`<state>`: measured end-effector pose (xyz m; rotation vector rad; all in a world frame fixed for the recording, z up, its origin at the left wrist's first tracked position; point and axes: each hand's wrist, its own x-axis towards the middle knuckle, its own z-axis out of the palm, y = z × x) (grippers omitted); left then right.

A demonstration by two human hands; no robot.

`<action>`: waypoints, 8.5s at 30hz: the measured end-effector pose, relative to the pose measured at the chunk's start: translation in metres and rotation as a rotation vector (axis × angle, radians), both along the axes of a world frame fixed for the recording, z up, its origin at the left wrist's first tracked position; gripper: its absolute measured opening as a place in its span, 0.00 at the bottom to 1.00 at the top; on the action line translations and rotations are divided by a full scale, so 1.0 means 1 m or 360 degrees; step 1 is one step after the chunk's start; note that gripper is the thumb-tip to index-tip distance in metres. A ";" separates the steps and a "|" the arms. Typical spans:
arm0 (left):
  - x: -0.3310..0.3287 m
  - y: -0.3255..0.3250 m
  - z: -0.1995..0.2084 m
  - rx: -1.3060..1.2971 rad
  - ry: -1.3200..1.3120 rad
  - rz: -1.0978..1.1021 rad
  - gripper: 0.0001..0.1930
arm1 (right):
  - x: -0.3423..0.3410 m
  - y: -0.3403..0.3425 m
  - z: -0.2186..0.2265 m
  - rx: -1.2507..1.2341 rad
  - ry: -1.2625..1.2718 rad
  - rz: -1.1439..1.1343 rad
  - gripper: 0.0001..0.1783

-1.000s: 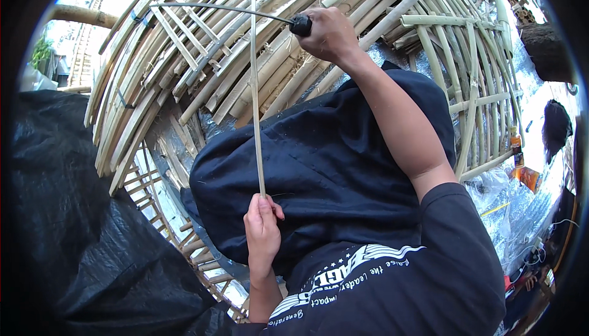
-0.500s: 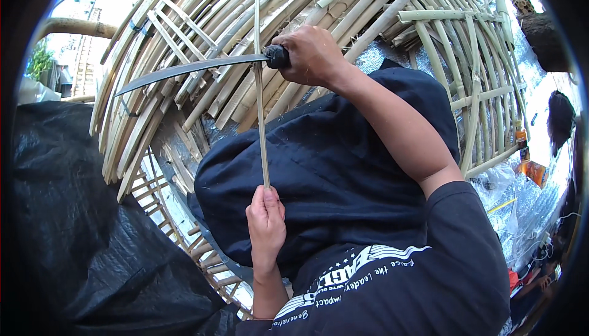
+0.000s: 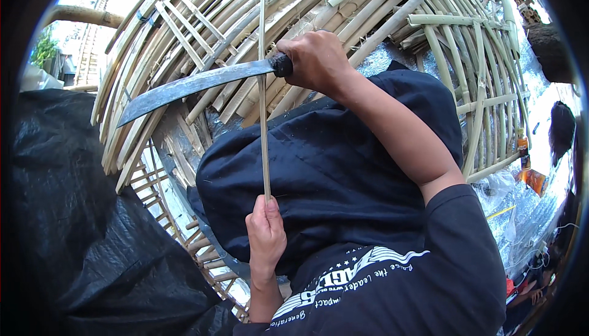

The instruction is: The person shaves a thin piece of bamboo using a machete, removing small strips of wood while sitting on a pile of bamboo poles.

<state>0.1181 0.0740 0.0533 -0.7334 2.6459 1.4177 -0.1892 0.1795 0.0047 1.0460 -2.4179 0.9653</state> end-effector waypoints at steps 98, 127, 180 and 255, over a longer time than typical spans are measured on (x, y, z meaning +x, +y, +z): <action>0.028 0.002 -0.019 0.1109 -0.0083 0.0342 0.16 | -0.072 0.028 -0.024 -0.0161 -0.0448 -0.0459 0.14; -0.134 -0.024 -0.094 0.1544 -0.0217 0.0508 0.15 | -0.082 0.024 -0.026 -0.0272 -0.0563 -0.0474 0.16; -0.036 0.017 0.043 -0.0333 0.0073 -0.0163 0.17 | 0.016 0.064 0.032 -0.0126 0.0254 -0.0076 0.12; -0.025 0.017 -0.004 -0.0136 0.0055 0.0061 0.17 | 0.002 0.016 -0.025 0.0190 -0.0007 -0.0155 0.08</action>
